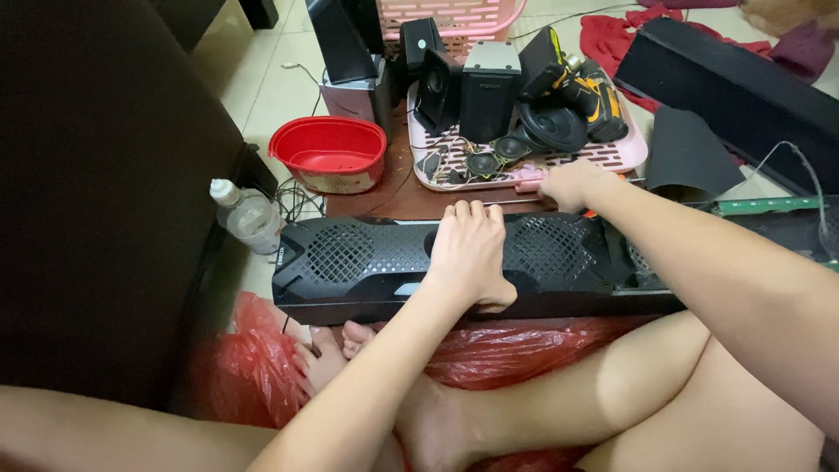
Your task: The person is disassembling a soundbar by prying open the casing with a screwdriver and cleaning the internal components with a brush.
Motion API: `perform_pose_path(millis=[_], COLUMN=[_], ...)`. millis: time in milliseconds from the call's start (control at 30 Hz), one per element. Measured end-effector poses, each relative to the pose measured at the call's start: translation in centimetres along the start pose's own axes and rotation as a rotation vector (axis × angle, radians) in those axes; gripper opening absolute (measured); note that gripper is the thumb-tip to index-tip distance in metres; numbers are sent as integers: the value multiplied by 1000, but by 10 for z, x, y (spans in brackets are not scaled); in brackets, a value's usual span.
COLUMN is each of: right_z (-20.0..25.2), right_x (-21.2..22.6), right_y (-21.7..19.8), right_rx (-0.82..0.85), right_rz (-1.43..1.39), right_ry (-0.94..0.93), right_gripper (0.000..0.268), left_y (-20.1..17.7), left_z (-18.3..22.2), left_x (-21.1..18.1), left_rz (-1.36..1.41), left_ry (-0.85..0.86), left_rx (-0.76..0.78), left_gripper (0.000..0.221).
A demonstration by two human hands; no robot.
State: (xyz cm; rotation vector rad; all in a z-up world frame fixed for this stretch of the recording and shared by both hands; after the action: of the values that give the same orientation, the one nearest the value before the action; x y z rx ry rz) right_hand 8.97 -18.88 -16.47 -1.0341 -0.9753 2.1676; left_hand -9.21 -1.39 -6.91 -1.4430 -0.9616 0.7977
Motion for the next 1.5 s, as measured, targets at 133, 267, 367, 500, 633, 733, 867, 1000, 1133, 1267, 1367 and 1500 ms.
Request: perform_pose_path(millis=[133,267,367,500,633,733,867,1000,1133,1267,1367,1500], right_z=[28,2,-6,-40,-56,-31,-12,-25,-12,-11,30,96], right_x=[14,14,22,26,28,28,8,-23,-30,-47,-58,-53], right_y=[-33,-13,-18,0,10,-18,-50,-50,-50,-31,-49,-92], right_rx=[30,0,-24,-70,-144,-97,-65,-131,-94,-159,-272,-573], right_rz=[-13,82,223,196,169,95,65,63,-83,-344,-617,-1200], right_ry=[-59,-132,-204,-279,-364,-351,-295,-198,-121,-105,-47,-51], right_gripper=[38,29,25,24,22,23,32,29,27,29,24,24], left_y=[1,4,5,2,3,3,1,-1,4,10,6,0], left_z=[-1,-3,-3,-2,-2,-2,-3,0,-3,-8,-16,-29], left_x=[1,2,3,3,4,4,5,3,6,10,14,22], left_rz=[-11,-25,-13,9,41,53,76,56,36,-45,-60,49], left_ry=[20,-3,-8,0,-2,8,16,12,18,12,25,74], left_rx=[3,-44,-54,-59,-38,-32,-8,-6,-35,-117,-149,-193], left_gripper=[72,73,75,74,76,77,77,74,73,73,72,69])
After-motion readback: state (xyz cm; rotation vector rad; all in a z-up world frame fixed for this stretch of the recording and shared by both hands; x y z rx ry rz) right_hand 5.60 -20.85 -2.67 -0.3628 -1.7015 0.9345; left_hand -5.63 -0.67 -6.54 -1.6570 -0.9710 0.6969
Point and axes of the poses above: each hand's wrist, its own z-axis away from the middle knuckle, its own y-axis out of the palm, x = y × z, the point moved 2 cm from there along -z, towards the middle knuckle, and after that the axes turned 3 degrees about y, right-handed, at the moved point
